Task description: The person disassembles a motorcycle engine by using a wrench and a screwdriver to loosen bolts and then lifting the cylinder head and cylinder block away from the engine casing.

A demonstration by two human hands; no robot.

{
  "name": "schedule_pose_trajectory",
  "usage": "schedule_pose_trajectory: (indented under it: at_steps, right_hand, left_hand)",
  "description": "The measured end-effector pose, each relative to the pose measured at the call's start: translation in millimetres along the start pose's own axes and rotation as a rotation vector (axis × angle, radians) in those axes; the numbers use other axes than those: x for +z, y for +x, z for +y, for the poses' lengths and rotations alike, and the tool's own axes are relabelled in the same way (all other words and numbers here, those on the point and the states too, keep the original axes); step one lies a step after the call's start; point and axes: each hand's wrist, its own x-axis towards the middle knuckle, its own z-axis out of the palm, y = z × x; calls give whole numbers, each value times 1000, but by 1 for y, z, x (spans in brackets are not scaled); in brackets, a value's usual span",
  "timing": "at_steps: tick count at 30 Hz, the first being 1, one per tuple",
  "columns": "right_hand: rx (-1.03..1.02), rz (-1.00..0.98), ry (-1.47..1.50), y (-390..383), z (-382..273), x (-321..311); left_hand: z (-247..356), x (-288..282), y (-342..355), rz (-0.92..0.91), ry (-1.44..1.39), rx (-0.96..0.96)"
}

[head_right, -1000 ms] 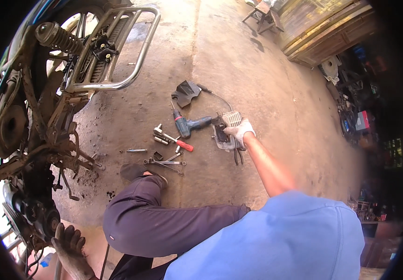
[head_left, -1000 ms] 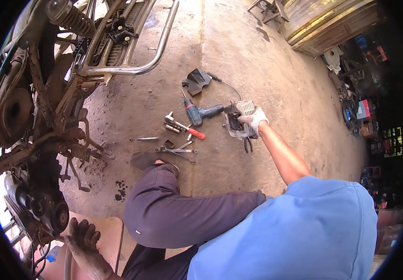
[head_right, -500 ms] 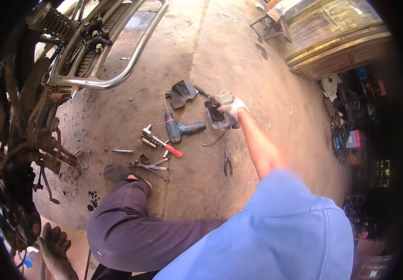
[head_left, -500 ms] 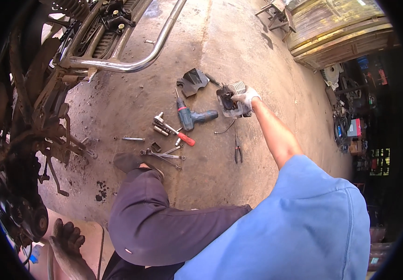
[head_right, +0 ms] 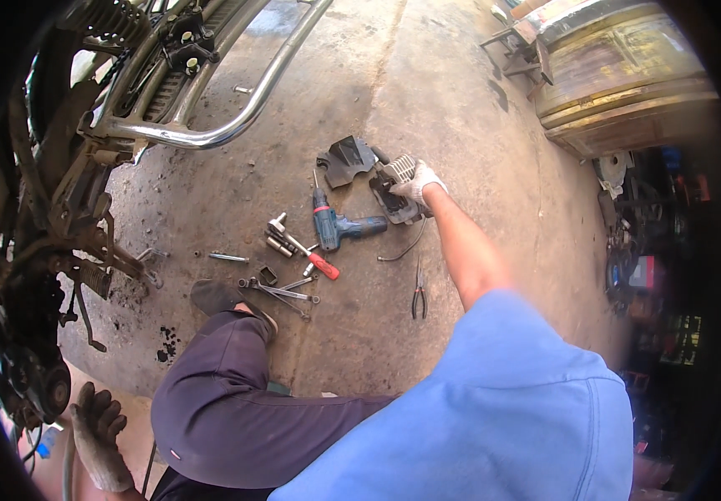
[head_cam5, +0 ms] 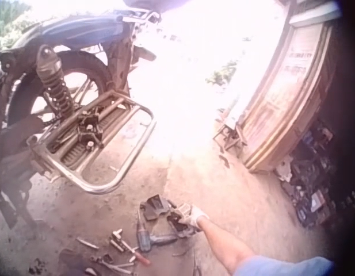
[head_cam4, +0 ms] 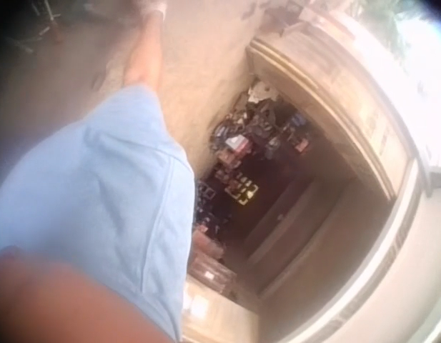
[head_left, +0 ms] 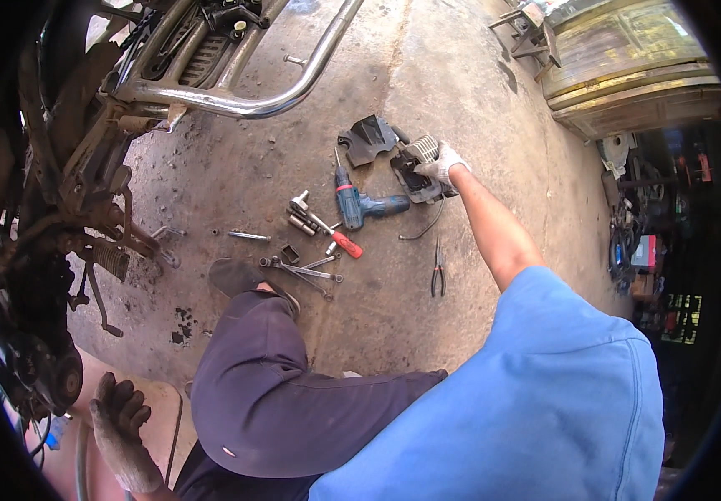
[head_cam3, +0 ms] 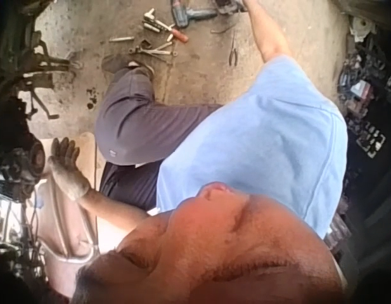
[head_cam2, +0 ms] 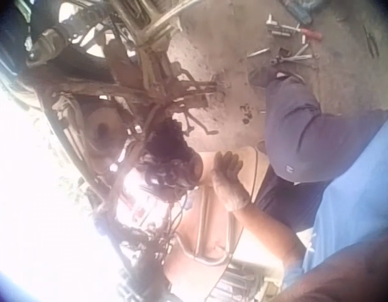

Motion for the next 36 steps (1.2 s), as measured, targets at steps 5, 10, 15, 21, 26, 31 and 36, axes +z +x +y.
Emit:
schedule_pose_trajectory:
  at_steps: [5, 10, 15, 21, 26, 31, 36]
  right_hand:
    - [0, 148, -125, -27, -2, -6]
    - [-55, 187, -299, -53, -6, -4]
    - [105, 137, -359, -44, -53, 3]
    - [274, 94, -281, -25, -68, 23]
    - [149, 163, -344, -10, -47, 34]
    - [131, 186, -330, -4, -46, 40]
    - [79, 83, -310, -5, -38, 23]
  left_hand:
    - [5, 2, -9, -33, 77, 88]
    - [-1, -7, -14, -29, 133, 138]
    - [-18, -30, -17, -25, 267, 151]
    - [-26, -42, -20, -7, 372, 114]
    - [-18, -33, -12, -61, 472, 145]
    - [-10, -19, -15, -69, 579, 131]
    - [-13, -23, -7, -97, 578, 175]
